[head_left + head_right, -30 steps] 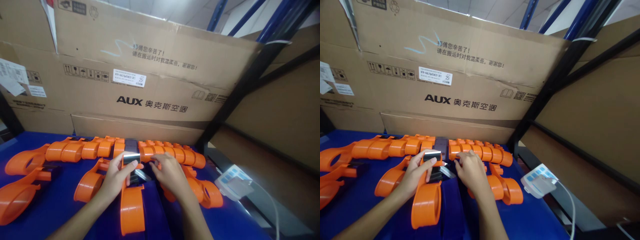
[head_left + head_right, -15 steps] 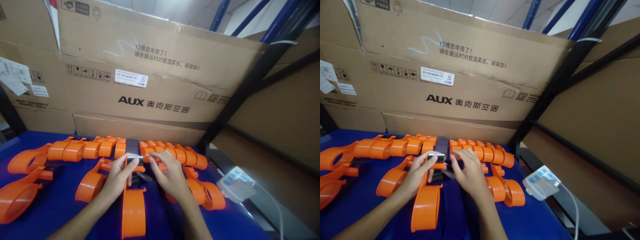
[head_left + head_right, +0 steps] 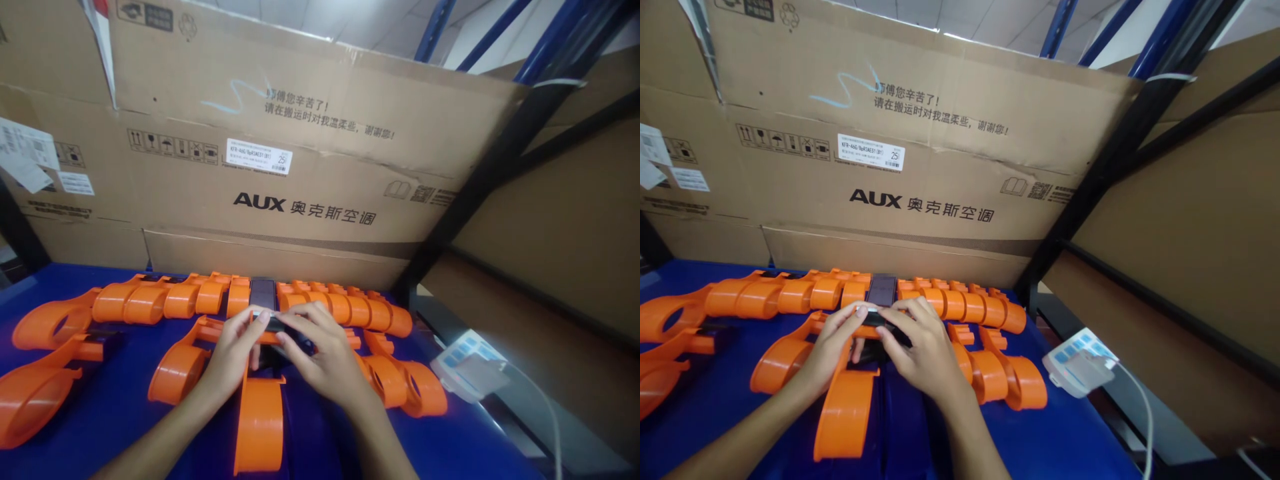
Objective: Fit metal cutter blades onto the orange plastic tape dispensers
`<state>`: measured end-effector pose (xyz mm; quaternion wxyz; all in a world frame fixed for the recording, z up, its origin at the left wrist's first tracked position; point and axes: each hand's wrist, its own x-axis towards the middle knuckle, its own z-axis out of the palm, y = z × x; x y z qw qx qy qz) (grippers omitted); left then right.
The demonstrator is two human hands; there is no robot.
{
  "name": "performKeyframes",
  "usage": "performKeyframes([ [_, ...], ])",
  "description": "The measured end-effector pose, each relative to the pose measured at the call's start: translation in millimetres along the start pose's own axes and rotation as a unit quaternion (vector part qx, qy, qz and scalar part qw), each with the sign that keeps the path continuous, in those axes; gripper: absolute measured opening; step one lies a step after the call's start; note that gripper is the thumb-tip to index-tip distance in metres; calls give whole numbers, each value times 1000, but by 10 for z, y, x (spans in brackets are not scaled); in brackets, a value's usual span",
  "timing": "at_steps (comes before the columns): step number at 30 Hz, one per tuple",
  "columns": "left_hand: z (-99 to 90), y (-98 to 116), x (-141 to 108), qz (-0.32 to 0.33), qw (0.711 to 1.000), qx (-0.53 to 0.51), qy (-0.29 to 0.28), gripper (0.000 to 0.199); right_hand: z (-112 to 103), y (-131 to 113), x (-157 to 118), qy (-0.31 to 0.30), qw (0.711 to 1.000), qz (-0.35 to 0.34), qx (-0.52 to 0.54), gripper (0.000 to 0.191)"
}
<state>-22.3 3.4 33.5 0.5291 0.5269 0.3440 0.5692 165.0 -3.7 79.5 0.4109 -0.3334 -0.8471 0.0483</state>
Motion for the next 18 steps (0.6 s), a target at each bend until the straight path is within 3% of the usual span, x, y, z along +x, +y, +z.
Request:
performKeyframes([
  [8, 3, 40, 7, -2, 1000, -4, 8, 42, -44, -25, 4, 11, 1000, -2, 17, 25],
  [15, 10, 304, -36, 25, 996, -42, 74, 46, -96, 36, 16, 88, 995, 39, -25, 19],
  [18, 4, 352, -78, 42, 996, -51, 63, 42, -91, 53, 19, 37, 997, 41, -62, 18],
])
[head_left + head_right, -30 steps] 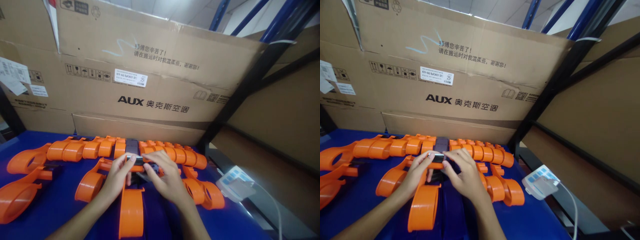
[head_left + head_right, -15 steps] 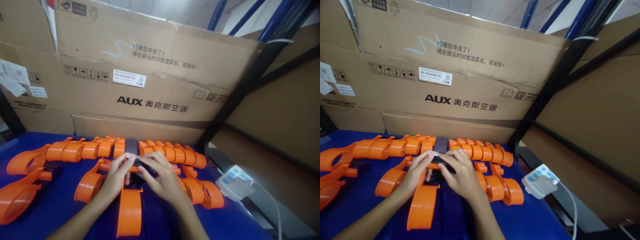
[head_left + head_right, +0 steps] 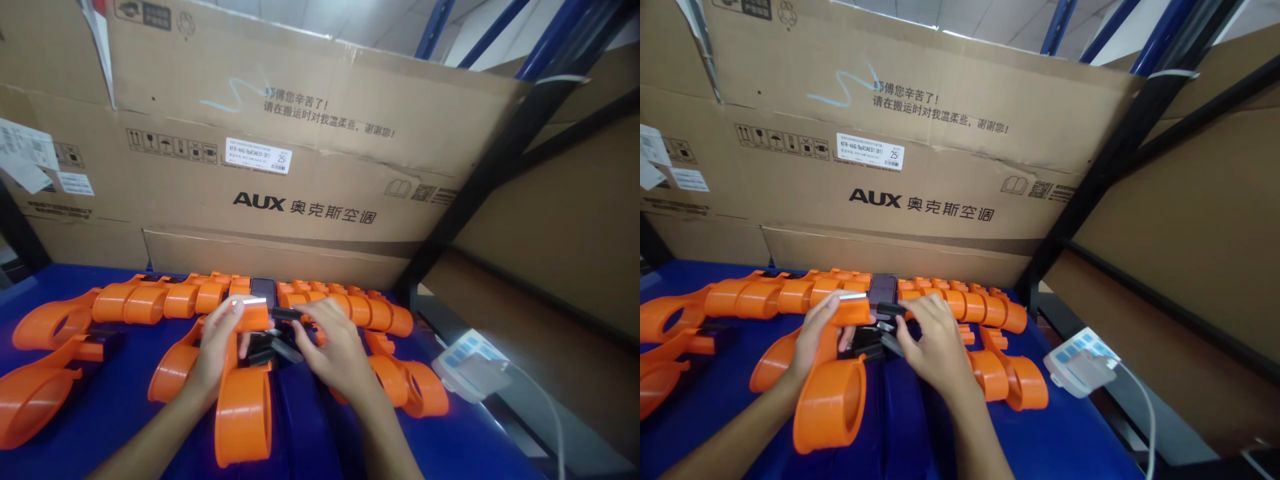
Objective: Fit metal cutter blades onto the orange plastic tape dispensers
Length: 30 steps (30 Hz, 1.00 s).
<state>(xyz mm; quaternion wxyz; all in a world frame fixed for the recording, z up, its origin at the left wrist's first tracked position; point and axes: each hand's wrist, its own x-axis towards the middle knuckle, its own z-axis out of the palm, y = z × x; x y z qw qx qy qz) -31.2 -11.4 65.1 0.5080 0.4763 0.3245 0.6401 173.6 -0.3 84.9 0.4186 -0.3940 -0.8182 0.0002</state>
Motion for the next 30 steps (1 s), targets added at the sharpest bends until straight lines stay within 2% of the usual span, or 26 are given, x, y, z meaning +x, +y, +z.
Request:
performKeyframes([
  [5, -34, -92, -41, -1, 999, -12, -47, 42, 68, -69, -14, -138, 989, -51, -17, 14],
  [8, -51, -157, -47, -4, 998, -9, -68, 41, 143, -100, -34, -166, 983, -66, -39, 10],
  [11, -51, -178, -46, -12, 997, -11, -73, 41, 210, -111, -51, -171, 981, -86, -39, 16],
  [18, -17, -138, -58, -11, 998, -10, -60, 37, 258, -130, -64, -159, 982, -93, -41, 14],
  [22, -25, -150, -52, -4, 999, 5, -53, 33, 219, -105, -48, -140, 987, -56, -46, 12],
  [25, -36, -184, -30, -5, 999, 18, -51, 32, 171, -84, -37, -85, 996, -19, -20, 15],
  [30, -7, -198, -18, -22, 998, 15, -60, 34, 116, -130, -36, 12, 995, 24, 101, 18],
])
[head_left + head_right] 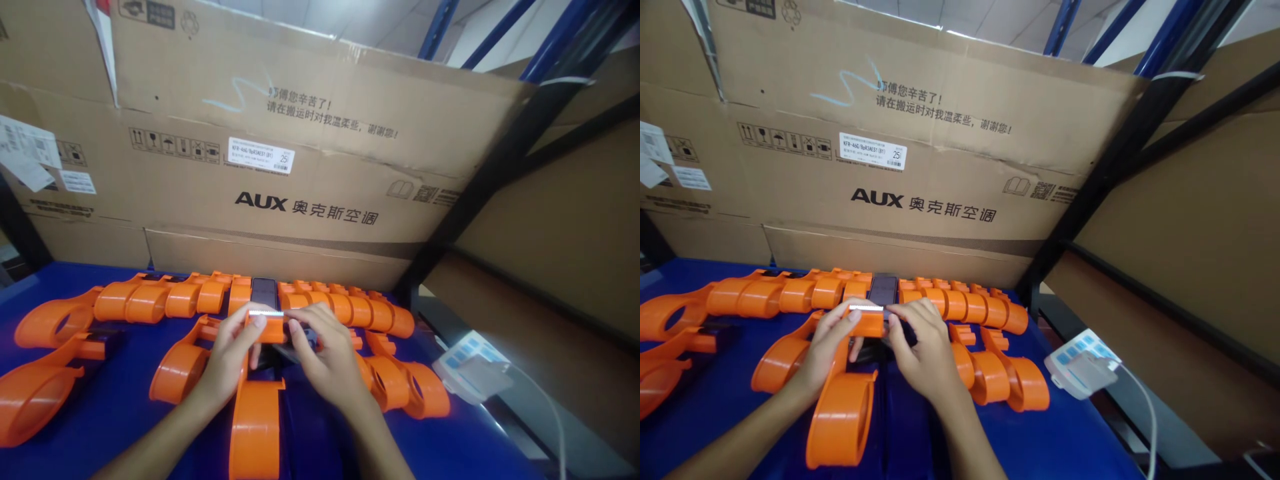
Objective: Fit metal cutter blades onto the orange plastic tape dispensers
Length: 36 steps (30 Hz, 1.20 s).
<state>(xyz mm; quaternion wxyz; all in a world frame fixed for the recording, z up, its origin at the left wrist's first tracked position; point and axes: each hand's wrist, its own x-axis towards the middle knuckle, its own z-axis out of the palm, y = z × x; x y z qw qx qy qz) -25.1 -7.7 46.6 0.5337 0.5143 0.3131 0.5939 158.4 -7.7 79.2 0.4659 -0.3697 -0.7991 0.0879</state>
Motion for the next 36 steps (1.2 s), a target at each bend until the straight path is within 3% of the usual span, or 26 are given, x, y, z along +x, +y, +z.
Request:
performKeyframes([
  [7, 26, -26, -32, 2, 1000, -4, -17, 26, 88, -61, -18, -3, 993, 67, 101, 12],
  [16, -4, -115, -18, -21, 998, 10, -50, 32, 106, -88, -18, 8, 974, 148, 171, 13],
  [32, 13, -22, -33, -11, 1000, 25, -3, 28, 60, -67, 5, 72, 968, 176, 164, 13],
  [36, -30, 10, 1, -4, 1000, -2, 28, 29, 3, 36, 10, 140, 960, 177, 168, 14],
])
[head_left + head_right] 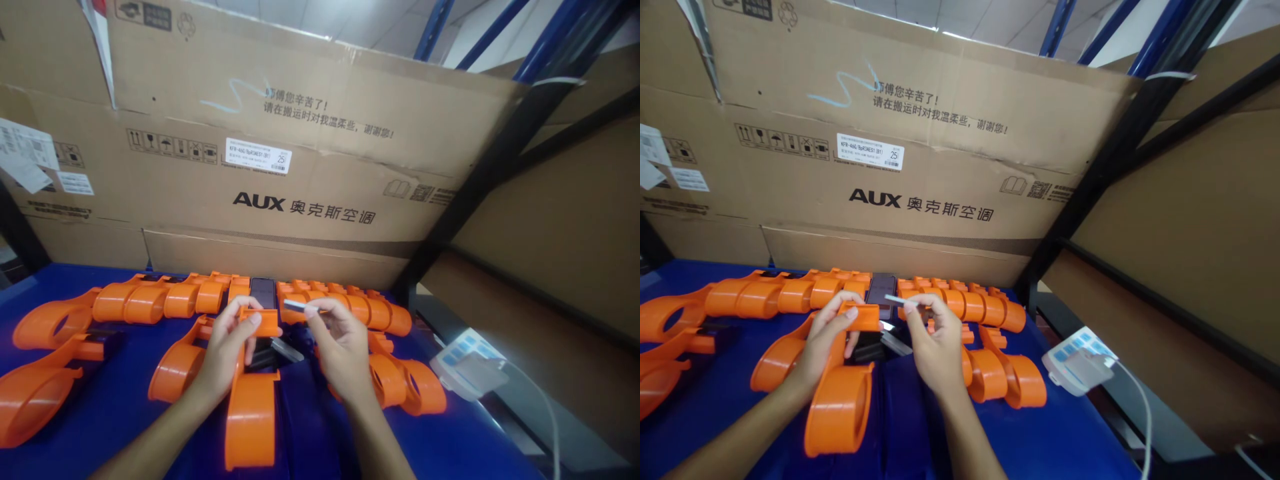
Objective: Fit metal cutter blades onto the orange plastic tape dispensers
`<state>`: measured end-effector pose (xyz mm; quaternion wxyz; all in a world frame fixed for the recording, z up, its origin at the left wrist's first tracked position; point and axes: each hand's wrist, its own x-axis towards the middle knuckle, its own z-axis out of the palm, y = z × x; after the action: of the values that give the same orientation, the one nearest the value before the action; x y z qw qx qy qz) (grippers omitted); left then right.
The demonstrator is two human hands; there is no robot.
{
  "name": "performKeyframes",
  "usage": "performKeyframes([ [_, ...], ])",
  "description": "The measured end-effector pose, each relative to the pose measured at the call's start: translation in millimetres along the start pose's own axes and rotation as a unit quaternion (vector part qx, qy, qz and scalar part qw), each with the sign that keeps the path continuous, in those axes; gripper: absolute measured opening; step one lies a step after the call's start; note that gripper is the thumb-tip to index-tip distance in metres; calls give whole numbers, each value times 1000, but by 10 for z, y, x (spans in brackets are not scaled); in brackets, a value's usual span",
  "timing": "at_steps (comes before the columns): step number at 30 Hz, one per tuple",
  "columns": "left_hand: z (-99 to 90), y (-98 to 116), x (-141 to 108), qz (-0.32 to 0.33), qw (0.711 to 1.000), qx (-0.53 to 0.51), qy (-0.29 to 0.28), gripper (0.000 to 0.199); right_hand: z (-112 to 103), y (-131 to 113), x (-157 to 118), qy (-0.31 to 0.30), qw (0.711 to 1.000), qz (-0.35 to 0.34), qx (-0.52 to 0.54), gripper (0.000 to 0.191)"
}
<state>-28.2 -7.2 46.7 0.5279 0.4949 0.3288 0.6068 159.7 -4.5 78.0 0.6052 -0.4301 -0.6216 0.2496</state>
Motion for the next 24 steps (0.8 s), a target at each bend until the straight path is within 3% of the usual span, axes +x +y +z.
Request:
performKeyframes([
  [4, -25, 43, 22, 5, 999, -32, 38, 28, -105, 33, 62, 61, 992, -56, -91, 11],
  [6, -28, 55, 25, 6, 998, -34, 44, 26, -117, 20, 62, 12, 983, -81, -165, 9],
  [10, -37, 45, 29, 8, 999, -38, 38, 28, -65, -26, 6, -165, 939, -83, -289, 13],
  [16, -36, 24, 30, 3, 999, -26, 42, 27, -37, -30, -55, -237, 881, -50, -407, 12],
  [24, -11, 48, 34, -4, 998, -36, 44, 29, -33, -4, -69, -224, 893, -86, -381, 16],
])
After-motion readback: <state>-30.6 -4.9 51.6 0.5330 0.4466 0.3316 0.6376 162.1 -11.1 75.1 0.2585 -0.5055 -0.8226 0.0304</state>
